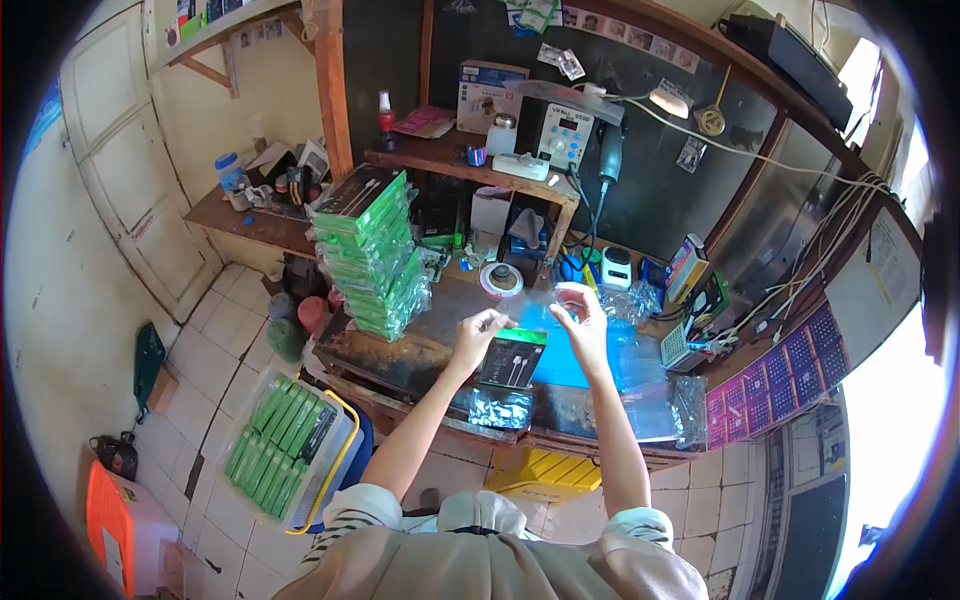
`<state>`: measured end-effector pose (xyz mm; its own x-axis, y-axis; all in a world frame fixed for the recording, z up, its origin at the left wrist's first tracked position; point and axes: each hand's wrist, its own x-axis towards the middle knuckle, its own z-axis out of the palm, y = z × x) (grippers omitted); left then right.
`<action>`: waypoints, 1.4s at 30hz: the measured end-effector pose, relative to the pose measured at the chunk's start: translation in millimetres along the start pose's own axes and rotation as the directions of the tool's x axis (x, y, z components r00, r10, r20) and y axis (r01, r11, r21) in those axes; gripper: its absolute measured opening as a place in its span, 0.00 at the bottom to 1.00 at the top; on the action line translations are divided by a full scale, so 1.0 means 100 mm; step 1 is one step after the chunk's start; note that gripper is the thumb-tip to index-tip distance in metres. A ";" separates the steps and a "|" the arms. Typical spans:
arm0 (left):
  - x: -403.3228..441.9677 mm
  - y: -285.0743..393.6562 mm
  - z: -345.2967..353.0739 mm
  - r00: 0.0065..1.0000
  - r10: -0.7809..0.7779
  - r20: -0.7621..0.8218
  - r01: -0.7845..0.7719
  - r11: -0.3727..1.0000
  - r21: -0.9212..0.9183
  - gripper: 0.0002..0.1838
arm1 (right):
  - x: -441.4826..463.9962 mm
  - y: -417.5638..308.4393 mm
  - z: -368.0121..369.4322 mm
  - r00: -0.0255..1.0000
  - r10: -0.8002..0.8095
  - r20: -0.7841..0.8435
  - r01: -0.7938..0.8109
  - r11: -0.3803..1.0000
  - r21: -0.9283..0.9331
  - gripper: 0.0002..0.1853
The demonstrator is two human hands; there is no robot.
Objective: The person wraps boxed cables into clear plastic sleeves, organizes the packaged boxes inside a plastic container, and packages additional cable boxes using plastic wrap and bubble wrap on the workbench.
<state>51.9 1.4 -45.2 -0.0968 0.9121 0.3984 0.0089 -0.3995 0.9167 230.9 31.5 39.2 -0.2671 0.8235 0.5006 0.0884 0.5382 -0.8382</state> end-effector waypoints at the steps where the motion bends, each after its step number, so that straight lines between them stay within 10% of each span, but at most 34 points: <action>1: 0.02 0.03 0.03 0.999 -0.015 -0.051 0.016 1.000 0.026 0.13 | -0.02 0.00 0.01 0.998 0.043 -0.051 -0.041 0.998 0.055 0.23; 3: 0.03 0.15 0.07 0.994 -0.030 -0.101 0.035 0.998 0.050 0.14 | -0.18 0.15 0.06 0.987 0.157 -0.026 -0.157 0.988 0.007 0.35; 7: 0.10 0.36 0.13 0.982 0.020 -0.190 -0.003 0.996 0.090 0.20 | -0.46 0.45 0.26 0.953 0.300 -0.035 -0.291 0.943 0.164 0.18; 14: 0.33 0.78 0.07 0.998 -0.037 -0.056 0.019 0.956 -0.293 0.23 | -0.17 -0.06 0.24 0.974 0.157 -0.166 -0.106 0.953 0.282 0.04; 20: 0.34 1.01 0.01 0.979 0.202 0.012 -0.193 0.951 -0.241 0.21 | 0.11 -0.38 0.28 0.979 0.031 -0.202 0.043 0.934 0.354 0.05; 23: 0.23 0.70 0.03 0.991 0.061 0.119 -0.043 0.988 -0.145 0.25 | 0.19 -0.47 0.26 0.973 0.040 -0.226 0.037 0.946 0.323 0.06; 28: 0.17 0.38 0.26 0.996 0.008 -0.092 -0.019 0.992 -0.126 0.07 | 0.17 -0.40 0.15 0.962 0.119 -0.244 -0.048 0.959 0.280 0.06; 42: 0.07 0.33 0.25 0.952 0.043 -0.304 -0.009 0.994 0.113 0.15 | -0.31 0.11 0.29 0.929 0.212 -0.304 -0.245 0.967 -0.074 0.12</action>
<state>76.9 -3.4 -11.1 -0.3944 0.8228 0.4093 0.1220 -0.3945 0.9107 212.2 6.2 8.0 0.0628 0.9336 0.3529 0.2215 0.3317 -0.9170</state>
